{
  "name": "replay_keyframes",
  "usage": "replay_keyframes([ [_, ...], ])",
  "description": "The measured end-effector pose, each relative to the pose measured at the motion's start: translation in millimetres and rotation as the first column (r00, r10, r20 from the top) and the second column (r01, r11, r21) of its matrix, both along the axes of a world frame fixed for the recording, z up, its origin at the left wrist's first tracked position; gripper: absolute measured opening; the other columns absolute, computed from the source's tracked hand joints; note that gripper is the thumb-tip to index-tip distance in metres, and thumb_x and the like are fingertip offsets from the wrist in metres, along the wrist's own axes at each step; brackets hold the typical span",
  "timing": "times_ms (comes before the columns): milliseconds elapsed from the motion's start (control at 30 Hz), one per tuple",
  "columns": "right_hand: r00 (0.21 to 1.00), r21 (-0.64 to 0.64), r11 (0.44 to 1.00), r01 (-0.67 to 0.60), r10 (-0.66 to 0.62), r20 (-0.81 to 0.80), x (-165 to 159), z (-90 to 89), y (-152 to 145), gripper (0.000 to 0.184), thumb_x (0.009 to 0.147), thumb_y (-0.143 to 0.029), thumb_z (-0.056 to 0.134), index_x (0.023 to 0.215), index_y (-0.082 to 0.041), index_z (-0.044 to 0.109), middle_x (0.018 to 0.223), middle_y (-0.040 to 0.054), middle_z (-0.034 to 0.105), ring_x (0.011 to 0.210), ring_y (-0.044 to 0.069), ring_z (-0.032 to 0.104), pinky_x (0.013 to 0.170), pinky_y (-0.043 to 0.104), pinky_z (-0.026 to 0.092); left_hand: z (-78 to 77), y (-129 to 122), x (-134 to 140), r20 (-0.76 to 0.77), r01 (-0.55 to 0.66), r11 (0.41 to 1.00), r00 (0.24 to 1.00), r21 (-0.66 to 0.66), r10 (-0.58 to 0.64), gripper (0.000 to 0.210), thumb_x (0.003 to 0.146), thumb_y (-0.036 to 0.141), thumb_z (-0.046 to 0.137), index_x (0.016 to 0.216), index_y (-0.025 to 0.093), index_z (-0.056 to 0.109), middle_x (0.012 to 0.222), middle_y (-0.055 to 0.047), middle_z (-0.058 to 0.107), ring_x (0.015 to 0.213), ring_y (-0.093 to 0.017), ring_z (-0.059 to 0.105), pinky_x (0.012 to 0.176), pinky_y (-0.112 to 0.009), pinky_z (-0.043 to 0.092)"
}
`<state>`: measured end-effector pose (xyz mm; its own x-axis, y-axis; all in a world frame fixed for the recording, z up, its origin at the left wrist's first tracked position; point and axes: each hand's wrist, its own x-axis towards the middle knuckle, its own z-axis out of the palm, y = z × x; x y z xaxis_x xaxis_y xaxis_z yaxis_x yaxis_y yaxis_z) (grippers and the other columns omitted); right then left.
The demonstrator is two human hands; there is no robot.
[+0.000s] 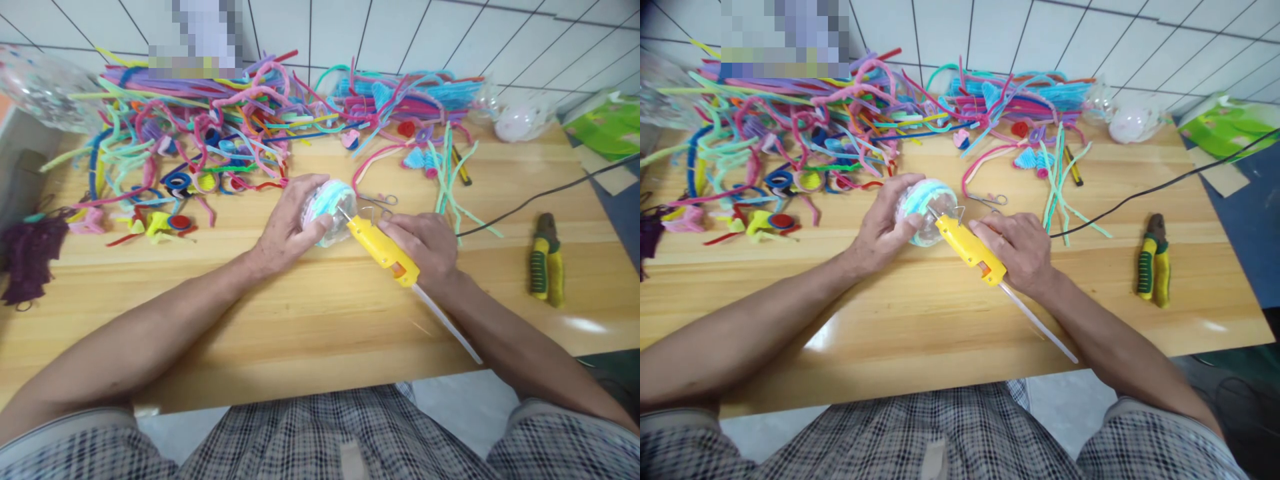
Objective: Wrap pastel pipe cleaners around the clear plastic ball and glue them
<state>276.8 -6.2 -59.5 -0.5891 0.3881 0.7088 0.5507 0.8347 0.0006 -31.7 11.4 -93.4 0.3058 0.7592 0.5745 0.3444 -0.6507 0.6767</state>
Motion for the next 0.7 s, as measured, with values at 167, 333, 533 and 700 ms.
replay_keyframes([
  [167, 0.993, -0.078, 0.995, 0.065, -0.057, 0.103, 4.1, -1.5, -1.4, 0.055, 0.118, -0.064, 0.043, 0.145, -0.030, 0.075, 0.118, 0.0107, 0.087, 0.097, 0.026, 0.078, 0.083, 0.045, 0.054, 2.0, -0.7, -1.1, -0.015, 0.005, 1.000, 1.000, -0.002, -0.005, 0.060, 0.116, 0.062, 0.056, 0.165, 0.029, 0.049, 0.162, -0.014, 0.063, 0.150, -0.035, 0.062, 0.130, -0.054, 0.053],
  [333, 0.990, -0.085, 0.991, 0.108, -0.099, 0.104, 5.3, -2.4, -1.5, 0.054, 0.119, -0.062, 0.040, 0.139, -0.029, 0.078, 0.114, 0.0106, 0.088, 0.094, 0.026, 0.077, 0.082, 0.046, 0.054, 1.5, -0.4, -1.2, -0.032, -0.005, 1.000, 0.999, -0.001, 0.005, 0.061, 0.116, 0.063, 0.054, 0.166, 0.028, 0.048, 0.161, -0.014, 0.063, 0.149, -0.034, 0.062, 0.129, -0.053, 0.054],
  [533, 0.995, -0.099, 0.993, 0.063, -0.055, 0.080, 2.3, 2.8, -3.2, 0.049, 0.117, -0.059, 0.048, 0.149, -0.031, 0.074, 0.117, 0.0103, 0.088, 0.097, 0.027, 0.079, 0.082, 0.047, 0.055, 1.9, -0.3, -0.7, -0.047, 0.003, 1.000, 0.999, 0.030, -0.002, 0.059, 0.117, 0.060, 0.055, 0.166, 0.028, 0.047, 0.161, -0.014, 0.062, 0.151, -0.033, 0.061, 0.130, -0.054, 0.052],
  [700, 0.998, -0.011, 1.000, -0.006, 0.007, 0.057, 0.7, 7.2, -2.2, 0.047, 0.117, -0.053, 0.054, 0.154, -0.029, 0.071, 0.117, 0.0101, 0.087, 0.095, 0.025, 0.077, 0.081, 0.045, 0.053, 3.9, -0.7, -0.4, -0.045, 0.010, 0.999, 0.999, 0.031, -0.008, 0.059, 0.117, 0.059, 0.056, 0.165, 0.027, 0.048, 0.160, -0.015, 0.062, 0.150, -0.033, 0.062, 0.130, -0.053, 0.052],
])
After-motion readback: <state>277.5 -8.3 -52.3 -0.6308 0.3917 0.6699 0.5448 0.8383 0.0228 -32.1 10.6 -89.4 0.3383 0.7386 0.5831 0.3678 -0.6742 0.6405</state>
